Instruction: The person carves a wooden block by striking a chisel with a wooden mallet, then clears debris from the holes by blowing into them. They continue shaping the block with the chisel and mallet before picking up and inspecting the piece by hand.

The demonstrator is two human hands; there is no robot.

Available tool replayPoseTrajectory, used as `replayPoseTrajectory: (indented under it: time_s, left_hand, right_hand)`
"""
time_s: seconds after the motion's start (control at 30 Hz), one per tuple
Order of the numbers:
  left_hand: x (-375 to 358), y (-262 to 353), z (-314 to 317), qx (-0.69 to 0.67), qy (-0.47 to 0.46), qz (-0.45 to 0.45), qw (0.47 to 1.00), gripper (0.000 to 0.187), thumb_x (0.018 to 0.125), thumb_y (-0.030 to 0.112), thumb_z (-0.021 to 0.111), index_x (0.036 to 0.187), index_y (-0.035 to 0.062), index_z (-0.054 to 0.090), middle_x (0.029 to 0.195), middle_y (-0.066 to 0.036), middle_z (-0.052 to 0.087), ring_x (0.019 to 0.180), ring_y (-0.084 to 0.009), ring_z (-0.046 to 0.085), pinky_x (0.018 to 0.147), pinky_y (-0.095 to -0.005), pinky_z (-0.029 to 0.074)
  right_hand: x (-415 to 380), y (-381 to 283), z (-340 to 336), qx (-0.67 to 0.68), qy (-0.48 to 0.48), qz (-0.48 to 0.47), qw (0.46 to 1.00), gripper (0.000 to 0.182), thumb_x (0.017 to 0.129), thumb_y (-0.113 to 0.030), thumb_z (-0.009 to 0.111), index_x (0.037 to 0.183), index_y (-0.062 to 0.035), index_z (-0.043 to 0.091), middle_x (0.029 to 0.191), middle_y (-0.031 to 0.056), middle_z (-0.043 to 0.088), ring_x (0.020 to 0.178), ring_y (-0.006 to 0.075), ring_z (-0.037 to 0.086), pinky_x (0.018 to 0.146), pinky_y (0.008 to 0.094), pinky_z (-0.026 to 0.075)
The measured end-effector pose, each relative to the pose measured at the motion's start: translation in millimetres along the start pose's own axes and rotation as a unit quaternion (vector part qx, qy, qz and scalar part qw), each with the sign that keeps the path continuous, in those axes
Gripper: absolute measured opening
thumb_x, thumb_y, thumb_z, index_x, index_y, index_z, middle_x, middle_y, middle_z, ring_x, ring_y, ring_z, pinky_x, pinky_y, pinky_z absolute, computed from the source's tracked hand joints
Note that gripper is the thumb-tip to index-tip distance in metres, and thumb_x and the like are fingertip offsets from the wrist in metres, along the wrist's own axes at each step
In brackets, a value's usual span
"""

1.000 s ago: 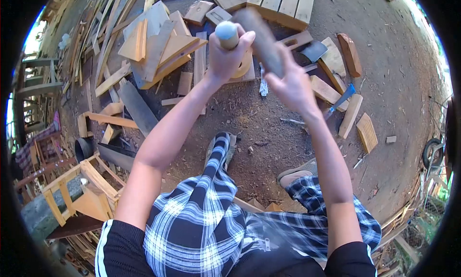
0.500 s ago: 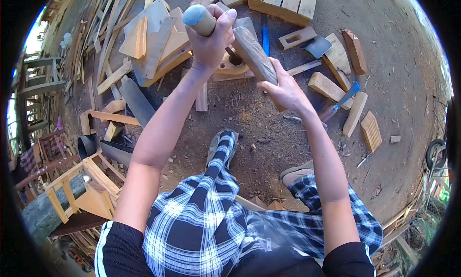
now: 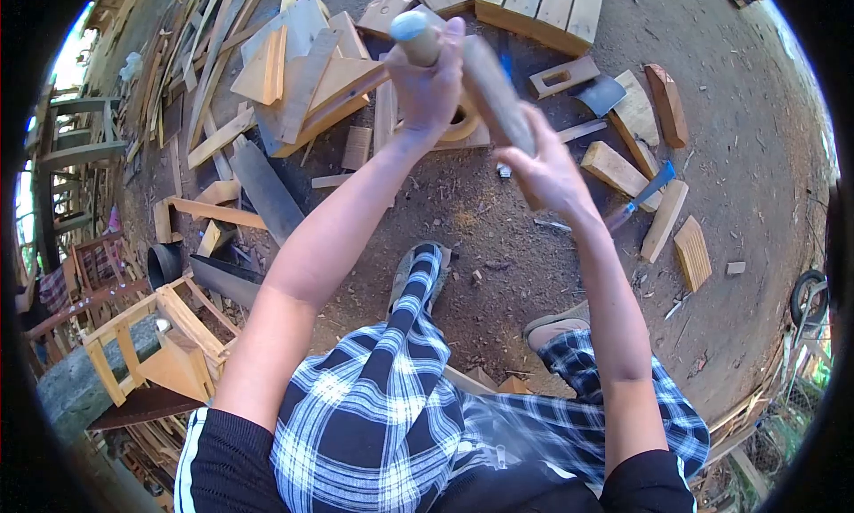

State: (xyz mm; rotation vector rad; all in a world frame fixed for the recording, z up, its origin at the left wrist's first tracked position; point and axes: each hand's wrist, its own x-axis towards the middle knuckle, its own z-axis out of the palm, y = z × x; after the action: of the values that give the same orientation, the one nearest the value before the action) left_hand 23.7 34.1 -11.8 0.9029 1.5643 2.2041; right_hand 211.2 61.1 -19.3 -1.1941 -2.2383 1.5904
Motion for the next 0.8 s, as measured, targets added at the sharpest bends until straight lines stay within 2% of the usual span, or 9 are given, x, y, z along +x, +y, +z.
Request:
replayPoseTrajectory:
  time_s: [0.13,0.2,0.27,0.3,0.4,0.47,0.6,0.7,0.8]
  left_hand:
    - [-12,9,14,0.116,-0.015,0.066,0.991,0.024,0.09,0.023,0.073,0.079,0.0034,0.065,0.067,-0.003,0.067,0.061,-0.0115,0.064,0.059,-0.0276,0.049]
    - [-13,8,20,0.162,-0.023,0.105,0.981,0.019,0.088,0.02,0.073,0.082,0.0033,0.066,0.071,-0.006,0.069,0.065,-0.0145,0.067,0.061,-0.0289,0.051]
    - [-19,8,27,0.168,-0.037,0.103,0.98,0.015,0.084,0.016,0.074,0.088,0.0029,0.067,0.075,-0.01,0.07,0.07,-0.0199,0.07,0.065,-0.0315,0.053]
    - [-18,2,26,0.17,-0.064,0.141,0.973,0.018,0.081,0.014,0.075,0.092,0.0024,0.068,0.078,-0.012,0.071,0.074,-0.0234,0.072,0.068,-0.0334,0.055]
    - [-16,-23,24,0.092,-0.091,0.073,0.989,0.017,0.08,0.012,0.075,0.092,0.0021,0.068,0.079,-0.013,0.072,0.076,-0.0248,0.073,0.069,-0.034,0.055]
    - [-22,0,27,0.162,-0.056,0.068,0.983,0.015,0.08,0.009,0.074,0.091,0.0014,0.067,0.079,-0.013,0.071,0.074,-0.0246,0.072,0.067,-0.0331,0.054]
    - [-13,10,26,0.147,-0.072,0.199,0.966,0.017,0.085,0.014,0.074,0.079,0.0009,0.064,0.066,-0.006,0.066,0.059,-0.0156,0.065,0.055,-0.0295,0.048]
    - [-11,18,15,0.032,-0.032,-0.036,0.998,0.031,0.092,0.014,0.069,0.063,0.0075,0.057,0.059,0.006,0.056,0.052,-0.0049,0.055,0.048,-0.0232,0.04]
    - [-2,8,-1,0.022,0.013,-0.06,0.998,0.024,0.092,0.011,0.066,0.073,0.0103,0.051,0.056,0.004,0.049,0.044,-0.0039,0.044,0.042,-0.0214,0.035]
  right_hand:
    - [-30,-97,-38,0.135,0.175,-0.101,0.97,0.064,0.08,-0.023,0.066,0.135,-0.0003,0.043,0.116,0.0214,0.063,0.103,0.0296,0.065,0.085,0.0391,0.053]
    - [-40,-122,-52,0.111,0.243,-0.274,0.924,0.056,0.081,-0.021,0.067,0.129,-0.0011,0.046,0.107,0.0196,0.066,0.095,0.0305,0.068,0.079,0.0401,0.054]
    - [-38,-116,-55,-0.037,0.21,-0.28,0.936,0.057,0.08,-0.021,0.067,0.129,-0.0014,0.046,0.104,0.0207,0.067,0.092,0.0319,0.069,0.077,0.0412,0.054]
    - [-37,-113,-57,-0.178,0.17,-0.275,0.929,0.058,0.08,-0.021,0.068,0.129,-0.0016,0.046,0.101,0.0218,0.067,0.089,0.0334,0.07,0.075,0.0423,0.054]
    - [-38,-115,-67,-0.161,0.146,-0.24,0.946,0.063,0.082,-0.024,0.07,0.137,-0.0053,0.046,0.103,0.0174,0.066,0.087,0.0248,0.068,0.077,0.0383,0.054]
    - [-43,-113,-63,-0.1,0.173,-0.28,0.939,0.064,0.079,-0.021,0.068,0.136,-0.0062,0.043,0.098,0.0228,0.068,0.085,0.037,0.07,0.074,0.0438,0.055]
    - [-41,-94,-52,-0.109,0.139,-0.234,0.956,0.071,0.08,-0.021,0.065,0.144,-0.011,0.036,0.106,0.0255,0.066,0.093,0.0337,0.069,0.078,0.0462,0.054]
    - [-33,-81,-48,0.038,0.122,-0.154,0.98,0.071,0.082,-0.026,0.061,0.146,-0.0119,0.035,0.118,0.0269,0.063,0.1,0.0325,0.068,0.085,0.0428,0.055]
    - [-6,-36,-25,-0.014,0.097,-0.057,0.994,0.075,0.082,-0.028,0.063,0.148,-0.0132,0.032,0.123,0.0281,0.062,0.102,0.0359,0.068,0.088,0.0438,0.055]
